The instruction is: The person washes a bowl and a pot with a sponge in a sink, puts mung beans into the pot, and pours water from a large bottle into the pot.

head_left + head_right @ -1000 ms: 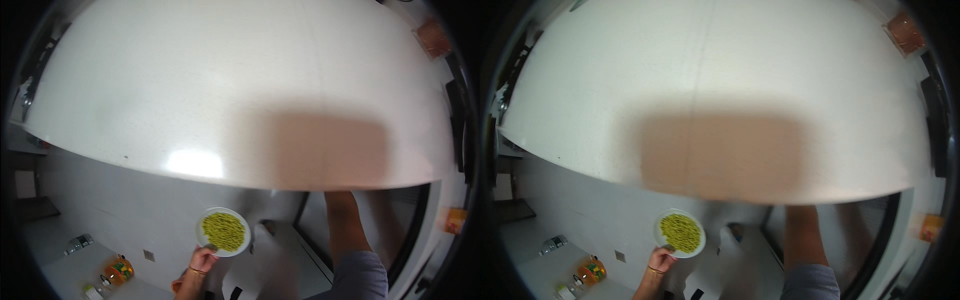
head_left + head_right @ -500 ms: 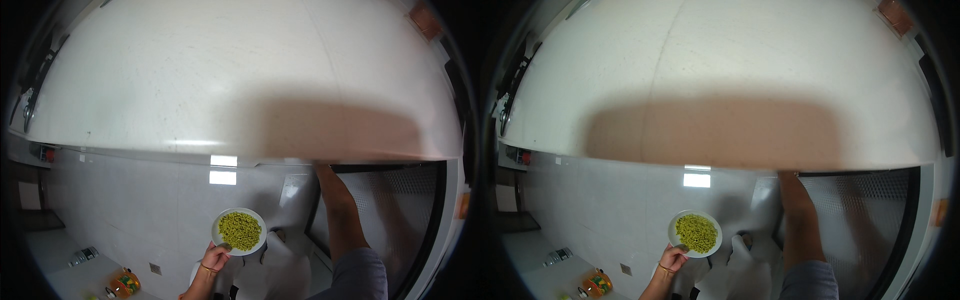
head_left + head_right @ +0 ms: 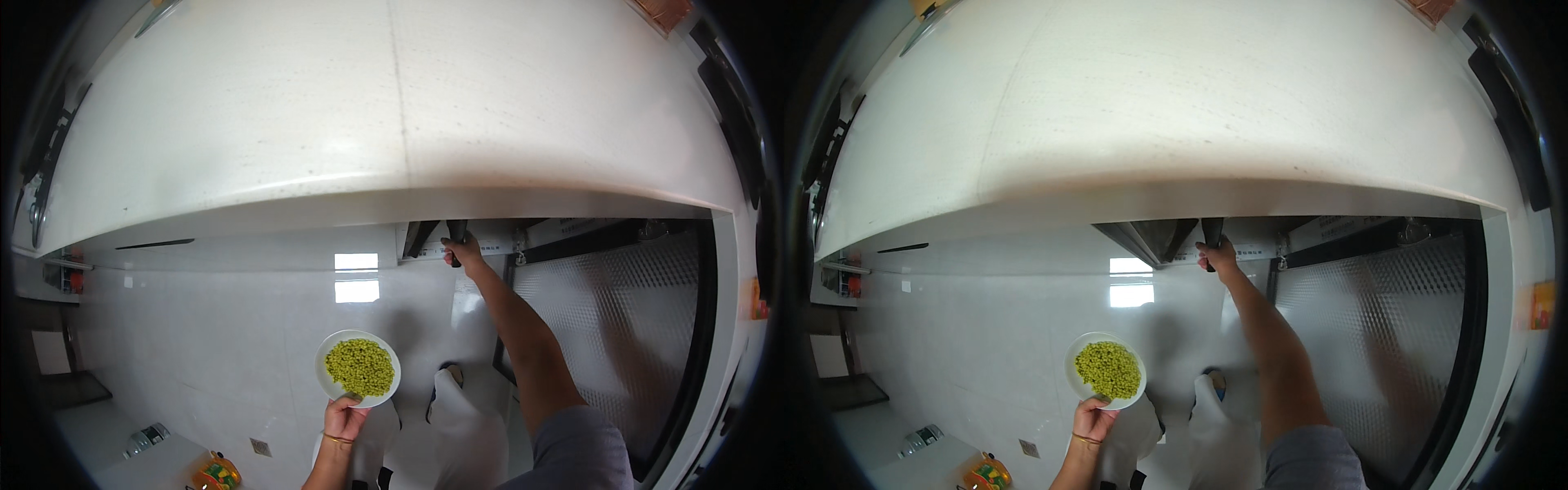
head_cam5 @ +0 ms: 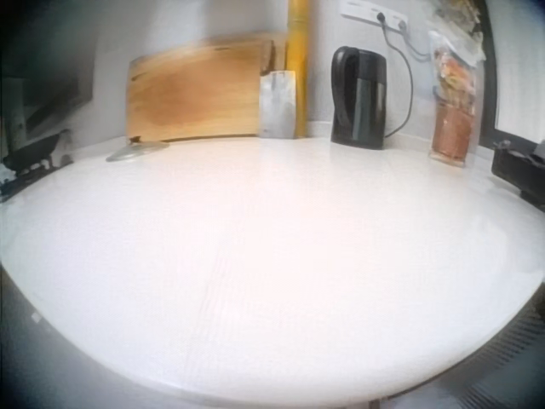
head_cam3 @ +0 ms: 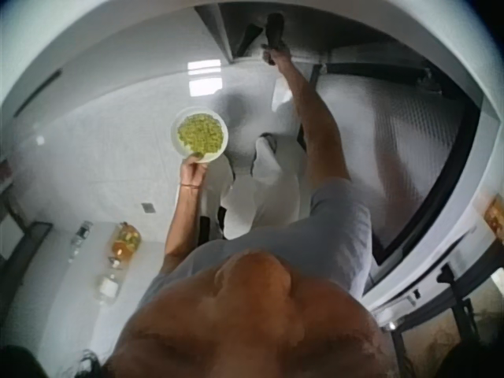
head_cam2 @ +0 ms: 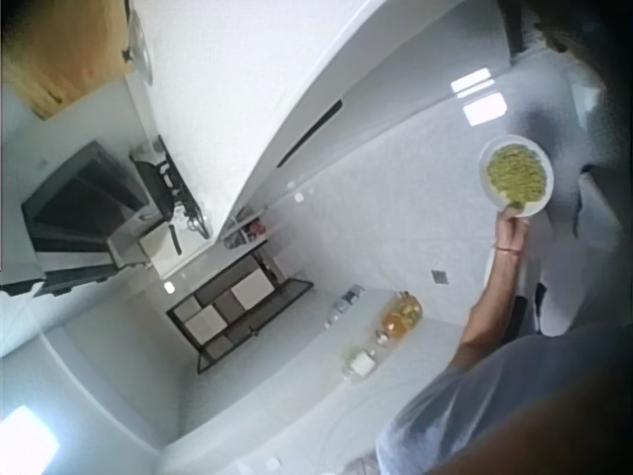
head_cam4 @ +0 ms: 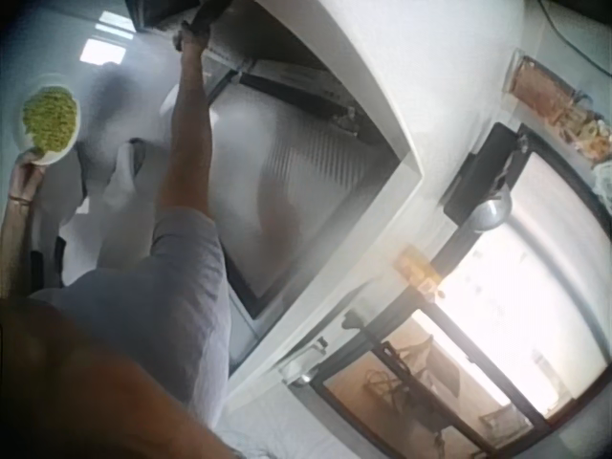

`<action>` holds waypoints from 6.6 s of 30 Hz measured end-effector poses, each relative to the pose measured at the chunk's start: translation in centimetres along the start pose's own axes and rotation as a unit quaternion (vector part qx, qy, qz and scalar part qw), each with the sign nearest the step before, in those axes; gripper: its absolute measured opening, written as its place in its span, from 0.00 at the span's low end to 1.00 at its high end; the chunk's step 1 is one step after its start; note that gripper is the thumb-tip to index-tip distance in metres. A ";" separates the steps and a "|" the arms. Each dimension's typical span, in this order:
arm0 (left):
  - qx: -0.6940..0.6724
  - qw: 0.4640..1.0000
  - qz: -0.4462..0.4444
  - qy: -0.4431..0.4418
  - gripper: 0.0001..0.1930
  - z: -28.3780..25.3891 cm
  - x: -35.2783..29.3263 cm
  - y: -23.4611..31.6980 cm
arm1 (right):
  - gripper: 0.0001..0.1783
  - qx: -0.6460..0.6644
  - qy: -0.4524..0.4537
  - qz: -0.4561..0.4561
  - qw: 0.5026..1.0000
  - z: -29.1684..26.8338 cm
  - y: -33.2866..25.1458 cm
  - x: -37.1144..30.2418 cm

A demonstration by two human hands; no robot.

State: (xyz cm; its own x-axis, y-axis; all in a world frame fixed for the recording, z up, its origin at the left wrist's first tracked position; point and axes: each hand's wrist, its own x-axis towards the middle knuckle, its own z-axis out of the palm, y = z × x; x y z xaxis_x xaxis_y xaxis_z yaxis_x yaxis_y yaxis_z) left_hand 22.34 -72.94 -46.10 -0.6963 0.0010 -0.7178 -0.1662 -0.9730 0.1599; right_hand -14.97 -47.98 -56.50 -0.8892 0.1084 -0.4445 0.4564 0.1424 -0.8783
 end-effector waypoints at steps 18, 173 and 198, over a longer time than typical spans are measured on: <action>0.264 0.961 -0.080 0.006 0.29 2.2 2.4 5.1 | 0.11 -0.021 0.090 0.031 0.995 3.3 -2.6 -8.8; 0.070 0.997 -0.008 0.037 0.35 6.6 -29.9 18.2 | 0.14 -0.238 0.052 0.055 0.968 1.2 -7.0 -39.3; 0.797 0.240 0.552 0.034 0.36 24.2 -43.1 22.9 | 0.20 -0.310 -0.297 -0.194 0.882 4.6 -32.8 -63.5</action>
State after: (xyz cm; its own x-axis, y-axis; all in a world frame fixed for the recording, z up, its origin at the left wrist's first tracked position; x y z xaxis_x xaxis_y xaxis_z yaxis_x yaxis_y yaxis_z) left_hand 31.70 -89.67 4.90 -0.9266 -0.1118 0.3591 -0.0007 0.9553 0.2955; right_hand 26.39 -64.06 -0.24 -0.7576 -0.5757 -0.3074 -0.1195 0.5854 -0.8019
